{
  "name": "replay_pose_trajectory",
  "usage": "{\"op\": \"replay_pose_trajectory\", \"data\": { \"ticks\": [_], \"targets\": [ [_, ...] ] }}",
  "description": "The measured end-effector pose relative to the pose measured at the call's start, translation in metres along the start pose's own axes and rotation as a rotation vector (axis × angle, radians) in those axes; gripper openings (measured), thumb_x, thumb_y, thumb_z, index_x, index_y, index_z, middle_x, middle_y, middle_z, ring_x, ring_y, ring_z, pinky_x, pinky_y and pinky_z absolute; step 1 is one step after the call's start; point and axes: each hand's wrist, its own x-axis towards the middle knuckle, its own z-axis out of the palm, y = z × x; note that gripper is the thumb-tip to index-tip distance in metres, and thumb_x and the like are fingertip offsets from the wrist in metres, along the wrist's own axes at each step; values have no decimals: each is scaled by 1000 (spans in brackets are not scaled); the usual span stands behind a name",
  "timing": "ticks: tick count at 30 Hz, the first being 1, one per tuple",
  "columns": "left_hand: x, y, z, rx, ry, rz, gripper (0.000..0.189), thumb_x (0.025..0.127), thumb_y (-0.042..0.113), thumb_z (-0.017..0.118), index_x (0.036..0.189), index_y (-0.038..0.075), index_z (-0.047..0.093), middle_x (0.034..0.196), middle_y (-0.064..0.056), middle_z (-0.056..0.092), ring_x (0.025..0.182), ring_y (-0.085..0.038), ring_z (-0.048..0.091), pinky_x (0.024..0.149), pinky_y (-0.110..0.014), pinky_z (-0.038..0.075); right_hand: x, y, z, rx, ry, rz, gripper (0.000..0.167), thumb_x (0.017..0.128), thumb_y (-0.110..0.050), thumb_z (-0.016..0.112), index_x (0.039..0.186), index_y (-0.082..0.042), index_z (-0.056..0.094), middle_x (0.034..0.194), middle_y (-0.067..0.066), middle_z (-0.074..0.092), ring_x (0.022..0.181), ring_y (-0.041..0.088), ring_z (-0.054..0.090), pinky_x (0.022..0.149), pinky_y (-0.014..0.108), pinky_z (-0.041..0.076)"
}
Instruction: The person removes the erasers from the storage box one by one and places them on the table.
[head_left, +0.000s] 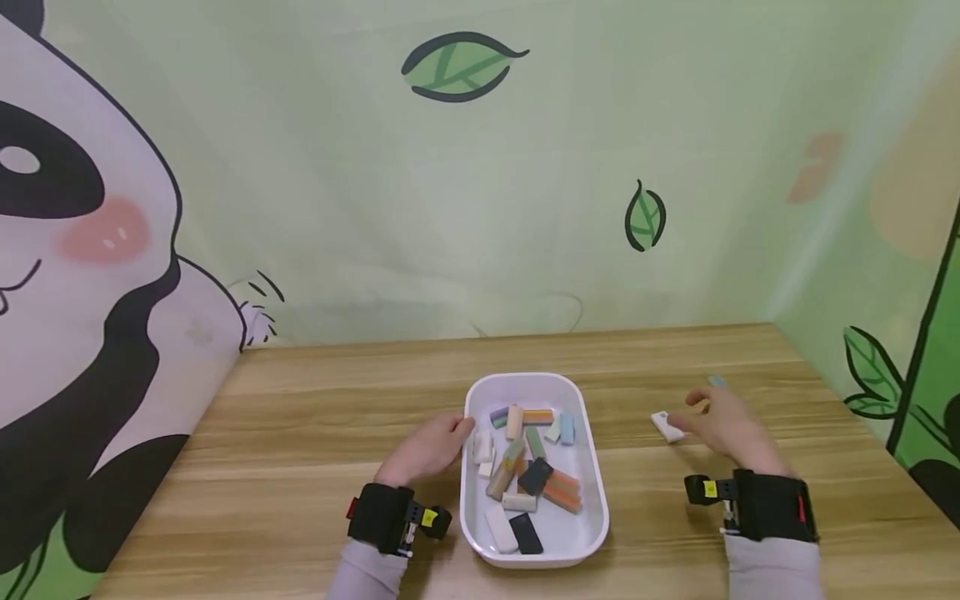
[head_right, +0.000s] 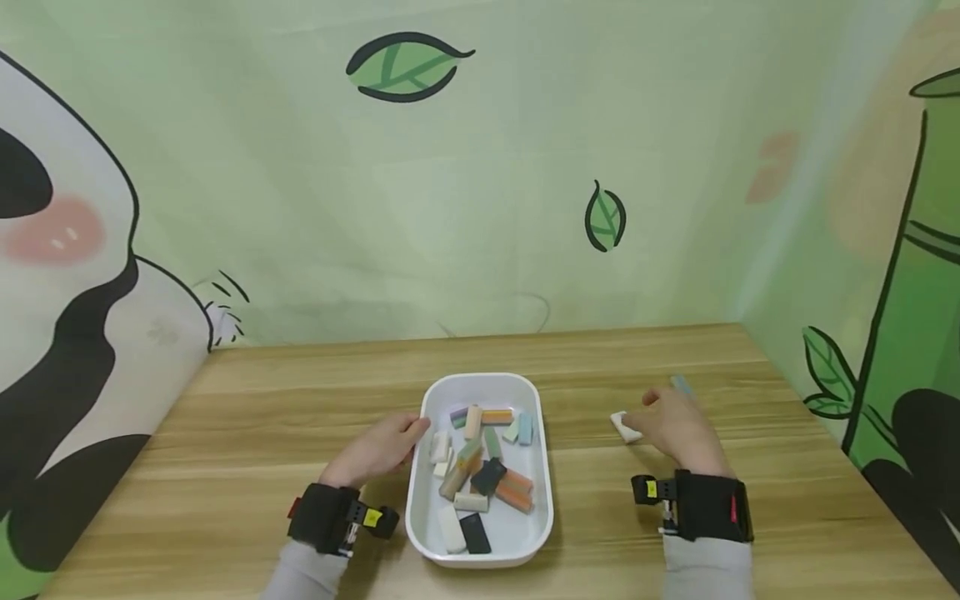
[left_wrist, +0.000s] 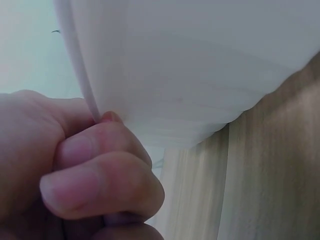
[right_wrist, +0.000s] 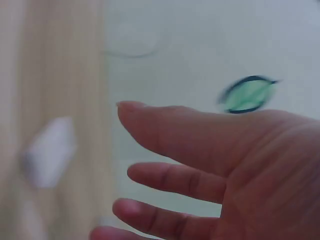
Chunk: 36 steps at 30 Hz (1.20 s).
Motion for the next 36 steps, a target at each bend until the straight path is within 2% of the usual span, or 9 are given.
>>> {"op": "replay_pose_trajectory", "data": {
  "ticks": [3, 7, 14, 19, 22, 24, 26, 29, 36],
  "targets": [
    [0, 0, 1, -8, -4, 5, 38, 107, 31, 36, 109, 3, 61, 61, 1, 43, 48, -13, 37, 45, -27, 31, -10, -13, -11, -32, 40, -55, 62, 93, -37, 64, 131, 8, 48, 113, 29, 55, 92, 37, 57, 70, 44, 47],
    [-1, 1, 2, -16, -7, 0, 39, 107, 31, 36, 110, 2, 61, 61, 0, 43, 48, -13, 37, 45, -27, 31, -20, -35, -14, -78, 61, -129, 55, 92, -35, 66, 130, 4, 54, 111, 26, 58, 89, 34, 58, 69, 43, 47],
    [-1, 3, 0, -18, -9, 0, 38, 107, 30, 35, 110, 2, 61, 62, 0, 44, 49, -13, 38, 46, -27, 32, -25, -82, 6, -105, 17, -315, 38, 89, -19, 70, 122, -2, 62, 110, 19, 62, 94, 33, 59, 72, 43, 50],
    [0, 4, -1, -8, -3, -5, 37, 107, 30, 36, 110, 2, 61, 64, -1, 44, 50, -14, 38, 46, -28, 32, -25, -116, 36, -85, -144, -474, 31, 85, -7, 72, 115, -11, 67, 104, 7, 60, 84, 21, 56, 67, 33, 47],
    [0, 4, -1, -7, -7, -17, 36, 107, 28, 36, 107, 2, 61, 64, -1, 43, 51, -14, 38, 47, -28, 31, -28, -131, 59, -70, -263, -589, 28, 82, -3, 71, 108, -13, 69, 98, 3, 59, 80, 17, 54, 67, 29, 45],
    [0, 4, 0, -12, -6, -7, 36, 107, 28, 36, 103, 1, 61, 64, 0, 43, 51, -14, 37, 47, -28, 30, -29, -138, 71, -76, -315, -636, 26, 80, -2, 71, 104, -12, 70, 94, 1, 60, 80, 16, 54, 69, 29, 45],
    [1, 5, 1, -15, -3, 13, 37, 107, 27, 37, 99, 0, 60, 63, 0, 42, 51, -14, 37, 47, -28, 30, -30, -142, 81, -105, -333, -653, 22, 80, -1, 72, 100, -11, 71, 90, 0, 61, 80, 16, 53, 72, 30, 45],
    [3, 6, 2, -14, -6, 34, 38, 107, 27, 37, 95, 0, 61, 63, 1, 42, 52, -13, 37, 48, -28, 30, -30, -143, 91, -134, -361, -635, 22, 79, 1, 73, 98, -10, 71, 85, -3, 59, 80, 15, 53, 72, 29, 44],
    [-1, 3, 0, -43, -19, -9, 37, 107, 27, 36, 105, -1, 60, 63, 0, 41, 50, -13, 36, 47, -27, 29, -29, -148, 108, -115, -475, -588, 27, 74, 2, 73, 96, -13, 72, 80, -5, 58, 73, 8, 51, 62, 23, 44]
  ]
}}
